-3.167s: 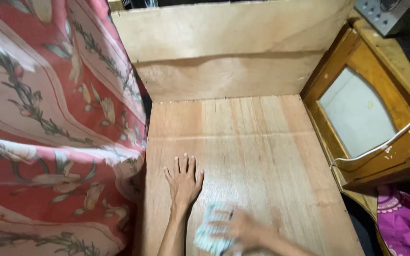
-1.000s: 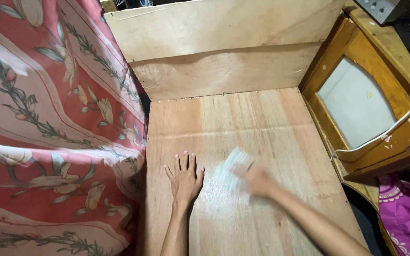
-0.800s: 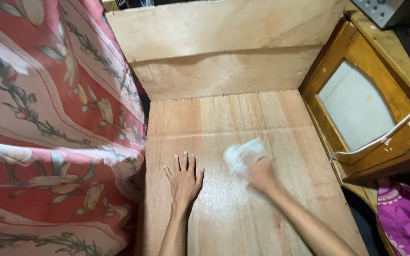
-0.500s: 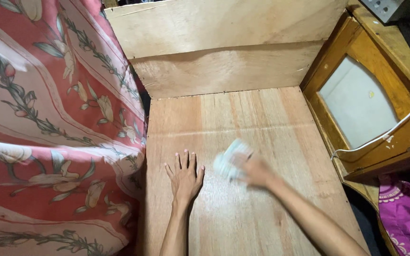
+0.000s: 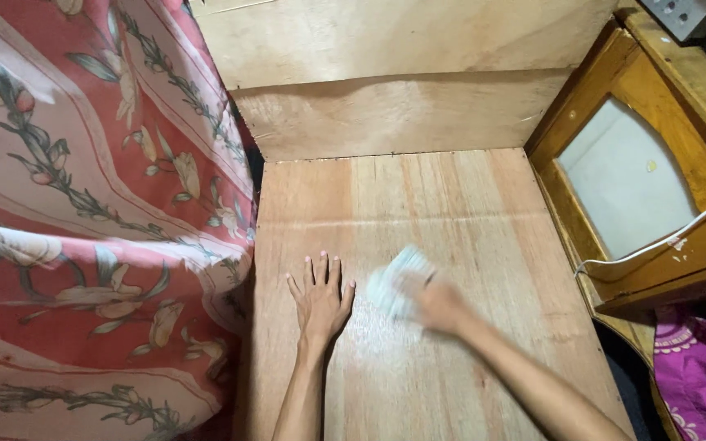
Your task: The recorder is wiping down a wooden board with a cloth.
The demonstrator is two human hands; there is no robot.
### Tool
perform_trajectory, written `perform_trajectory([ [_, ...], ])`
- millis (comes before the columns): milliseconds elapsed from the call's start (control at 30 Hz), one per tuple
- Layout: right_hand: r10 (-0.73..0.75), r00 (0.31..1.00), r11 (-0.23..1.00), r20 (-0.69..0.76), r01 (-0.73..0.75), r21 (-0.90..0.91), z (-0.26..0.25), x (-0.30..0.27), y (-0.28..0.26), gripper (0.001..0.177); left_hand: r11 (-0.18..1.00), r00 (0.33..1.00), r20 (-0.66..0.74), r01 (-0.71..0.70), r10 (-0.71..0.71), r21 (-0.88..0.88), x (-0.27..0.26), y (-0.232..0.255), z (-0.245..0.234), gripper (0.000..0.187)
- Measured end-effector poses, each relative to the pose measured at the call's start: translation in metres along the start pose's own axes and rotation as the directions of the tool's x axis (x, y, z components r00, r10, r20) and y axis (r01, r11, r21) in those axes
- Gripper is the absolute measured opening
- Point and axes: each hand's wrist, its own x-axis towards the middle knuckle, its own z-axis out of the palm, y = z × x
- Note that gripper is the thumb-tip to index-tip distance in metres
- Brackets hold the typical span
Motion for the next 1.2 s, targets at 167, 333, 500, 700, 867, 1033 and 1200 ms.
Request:
perform_trajectory([
  [167, -0.511, 0.86, 0.34, 0.0, 0.203, -0.918, -0.026, 0.051, 0.043, 0.07, 1.0, 1.0, -0.01, 0.006, -0.006, -0.021, 0.0, 0.0, -0.002, 0.067],
  [333, -0.536, 0.776, 0.263, 0.333, 0.528, -0.807, 0.048, -0.018, 0.077, 0.073, 1.0, 1.0, -0.018, -0.003, 0.002, -0.029, -0.001, -0.001, 0.001, 0.067],
  [500, -0.484, 0.685, 0.312, 0.545, 0.717, -0.623, 0.018, -0.016, 0.065, 0.078, 1.0, 1.0, -0.007, 0.001, -0.001, -0.018, 0.0, -0.001, -0.001, 0.066],
  [700, -0.341, 0.939, 0.136, -0.043, 0.004, -0.991, -0.026, 0.057, 0.058, 0.069, 1.0, 0.999, -0.031, -0.009, 0.008, -0.021, 0.0, -0.003, 0.004, 0.066],
  [867, -0.312, 0.85, 0.264, 0.425, 0.507, -0.82, 0.057, -0.04, 0.048, 0.089, 1.0, 1.0, -0.014, 0.003, -0.003, -0.026, -0.003, 0.001, -0.003, 0.067],
  [1033, -0.611, 0.577, 0.079, 0.541, 0.725, -0.684, 0.006, 0.03, 0.09, 0.073, 0.999, 1.0, -0.028, -0.009, 0.009, -0.033, -0.001, -0.001, 0.0, 0.067],
  [1200, -0.326, 0.942, 0.36, -0.073, 0.053, -0.932, -0.041, 0.049, 0.044, 0.071, 0.999, 0.999, -0.044, -0.019, 0.017, -0.04, -0.001, -0.002, 0.005, 0.067],
])
